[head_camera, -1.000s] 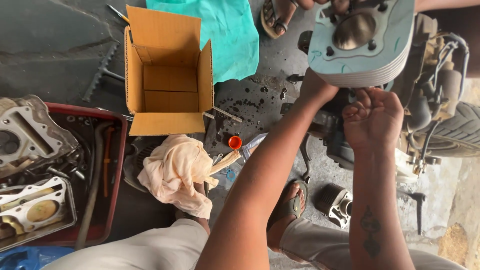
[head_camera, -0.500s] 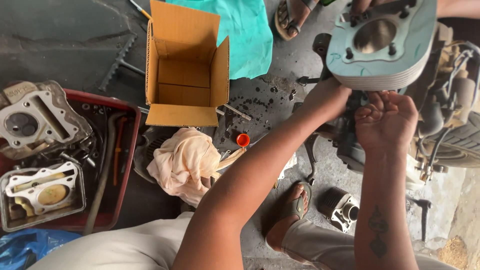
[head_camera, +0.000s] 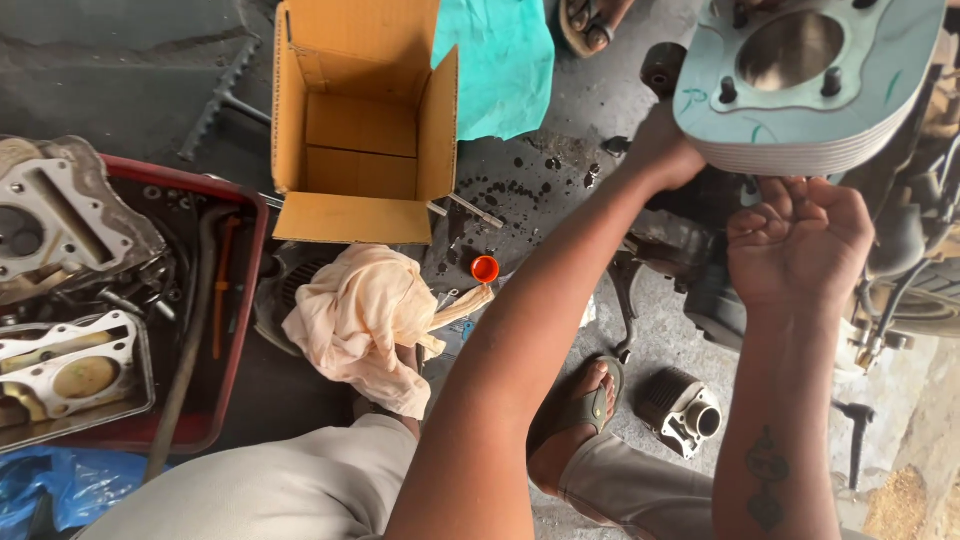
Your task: Replacing or repairing the cylinder block and piston assembly on a motorcycle engine.
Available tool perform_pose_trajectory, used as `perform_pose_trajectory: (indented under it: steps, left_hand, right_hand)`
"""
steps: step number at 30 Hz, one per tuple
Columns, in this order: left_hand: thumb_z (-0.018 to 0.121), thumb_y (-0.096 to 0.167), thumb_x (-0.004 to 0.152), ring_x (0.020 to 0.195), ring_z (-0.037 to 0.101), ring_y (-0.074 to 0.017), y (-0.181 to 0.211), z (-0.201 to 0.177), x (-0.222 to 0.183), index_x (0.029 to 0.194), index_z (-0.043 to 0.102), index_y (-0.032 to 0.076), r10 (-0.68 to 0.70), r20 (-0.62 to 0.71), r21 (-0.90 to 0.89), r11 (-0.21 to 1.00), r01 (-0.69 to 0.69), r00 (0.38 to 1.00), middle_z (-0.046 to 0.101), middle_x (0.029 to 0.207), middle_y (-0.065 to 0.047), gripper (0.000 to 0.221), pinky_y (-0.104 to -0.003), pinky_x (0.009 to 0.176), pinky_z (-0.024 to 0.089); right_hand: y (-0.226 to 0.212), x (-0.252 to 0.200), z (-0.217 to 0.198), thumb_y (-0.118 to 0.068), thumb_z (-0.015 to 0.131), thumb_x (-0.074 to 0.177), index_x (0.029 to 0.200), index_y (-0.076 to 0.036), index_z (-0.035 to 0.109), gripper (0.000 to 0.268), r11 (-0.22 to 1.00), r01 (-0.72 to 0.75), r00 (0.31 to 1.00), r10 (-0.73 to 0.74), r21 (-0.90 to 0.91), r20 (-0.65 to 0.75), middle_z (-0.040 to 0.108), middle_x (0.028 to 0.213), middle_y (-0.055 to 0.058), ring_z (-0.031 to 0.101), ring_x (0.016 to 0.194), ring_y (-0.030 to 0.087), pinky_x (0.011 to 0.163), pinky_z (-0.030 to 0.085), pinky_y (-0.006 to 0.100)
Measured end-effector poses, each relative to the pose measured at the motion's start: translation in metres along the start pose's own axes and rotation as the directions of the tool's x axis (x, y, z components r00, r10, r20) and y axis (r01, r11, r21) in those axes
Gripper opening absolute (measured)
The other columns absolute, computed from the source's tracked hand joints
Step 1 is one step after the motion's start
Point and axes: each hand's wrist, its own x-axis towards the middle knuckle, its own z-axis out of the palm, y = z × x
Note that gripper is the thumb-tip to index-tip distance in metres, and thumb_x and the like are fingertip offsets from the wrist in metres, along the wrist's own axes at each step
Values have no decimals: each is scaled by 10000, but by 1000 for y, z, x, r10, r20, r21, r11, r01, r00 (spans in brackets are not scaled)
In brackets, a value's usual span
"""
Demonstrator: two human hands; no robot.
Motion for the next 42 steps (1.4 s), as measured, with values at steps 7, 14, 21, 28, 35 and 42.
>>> perform_pose_trajectory:
  steps: [7, 14, 21, 28, 35, 42]
  left_hand:
    - [703, 241, 829, 1059, 712, -323, -23, 50, 10, 1127, 685, 82, 239, -281, 179, 965, -194, 930, 746, 1125, -129, 339, -410, 876, 576]
    - [686, 205, 869, 1042, 707, -383, -4, 29, -16, 1142, 676, 78, 137, -306, 22, 990, -136, 942, 744, 1111, -171, 301, -468, 861, 580]
    - [668, 95, 808, 1029, 695, -394, 4, 2, -24, 1123, 677, 41, 90, -198, 197, 979, -50, 976, 716, 1119, -209, 319, -469, 860, 580]
    - [615, 46, 762, 1008, 715, -330, 0, -39, -14, 1082, 699, 79, 54, 259, 332, 933, -142, 964, 726, 1088, -183, 333, -408, 847, 597]
    - [696, 277, 841, 871, 777, -323, -1, -12, -13, 948, 723, 74, 77, -196, 29, 997, -73, 977, 785, 897, -135, 231, -419, 786, 628]
    - [653, 374, 848, 972, 751, -342, -4, 5, 4, 987, 733, 77, 8, -161, -9, 1000, -10, 987, 781, 1026, -145, 337, -448, 834, 604]
  right_hand:
    - [2, 1, -6, -208, 639, 908, 1170, -15, 568, 333, 1000, 2, 1000, -2, -16, 1, 623, 1085, 80, 496, 748, 135, 730, 464, 267]
    - [3, 0, 4, -203, 622, 916, 1157, -31, 563, 302, 1000, 3, 1000, -3, 0, 10, 630, 1088, 65, 516, 743, 131, 701, 460, 269]
    - [3, 3, 0, -198, 628, 912, 1134, -33, 567, 283, 1000, -11, 1000, 11, 7, 4, 626, 1077, 65, 509, 733, 129, 701, 461, 266]
    - [1, 2, -2, -176, 633, 931, 1100, -35, 556, 234, 1000, -9, 1000, 9, 29, 9, 603, 1029, 47, 501, 740, 126, 715, 455, 268]
    - [-2, -9, 19, -168, 625, 899, 1141, -5, 559, 299, 998, -29, 999, 29, 51, -15, 666, 1148, 116, 571, 787, 155, 713, 465, 272]
    - [-2, -2, 1, -112, 588, 919, 1317, 18, 478, 432, 999, -13, 999, 12, 32, 33, 644, 1352, 201, 530, 804, 162, 739, 472, 274]
